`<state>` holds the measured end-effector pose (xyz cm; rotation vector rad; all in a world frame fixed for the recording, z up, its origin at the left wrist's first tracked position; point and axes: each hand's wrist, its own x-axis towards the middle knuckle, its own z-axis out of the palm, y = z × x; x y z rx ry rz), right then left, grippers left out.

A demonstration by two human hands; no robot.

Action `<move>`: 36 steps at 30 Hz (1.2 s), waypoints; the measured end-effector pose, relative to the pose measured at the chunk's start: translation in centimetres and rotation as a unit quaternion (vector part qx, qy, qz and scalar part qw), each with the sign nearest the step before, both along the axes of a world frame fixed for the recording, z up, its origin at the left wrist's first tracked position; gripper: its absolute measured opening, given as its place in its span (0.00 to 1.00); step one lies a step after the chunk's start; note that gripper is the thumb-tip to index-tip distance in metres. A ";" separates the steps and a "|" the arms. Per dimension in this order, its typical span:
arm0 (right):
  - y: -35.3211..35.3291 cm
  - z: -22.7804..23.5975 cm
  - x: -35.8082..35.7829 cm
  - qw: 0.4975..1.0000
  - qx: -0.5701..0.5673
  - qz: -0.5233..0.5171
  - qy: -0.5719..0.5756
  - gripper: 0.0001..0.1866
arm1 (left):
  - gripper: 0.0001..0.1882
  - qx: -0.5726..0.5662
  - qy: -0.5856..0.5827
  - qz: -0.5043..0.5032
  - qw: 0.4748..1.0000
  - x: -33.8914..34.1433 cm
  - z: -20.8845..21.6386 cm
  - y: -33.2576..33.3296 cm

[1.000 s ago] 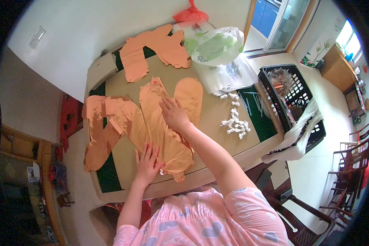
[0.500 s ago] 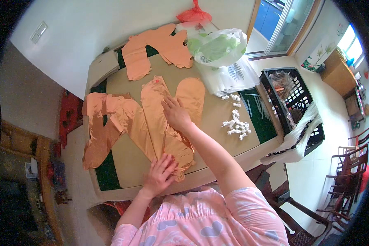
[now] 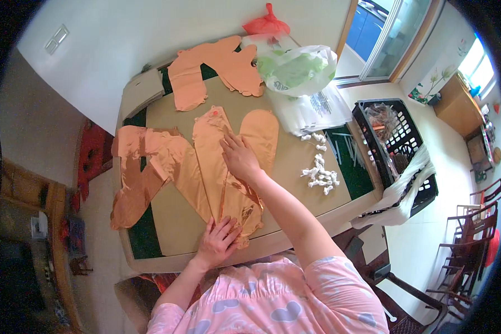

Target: Folding flexible foil pieces and organizing them with a card on a table.

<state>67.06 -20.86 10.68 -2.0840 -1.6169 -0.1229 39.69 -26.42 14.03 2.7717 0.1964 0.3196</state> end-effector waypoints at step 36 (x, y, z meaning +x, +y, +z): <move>-0.2 0.8 -0.2 1.000 0.013 0.001 -0.013 0.23 | 0.27 0.008 0.041 0.192 0.980 5.0 -2.0 9.3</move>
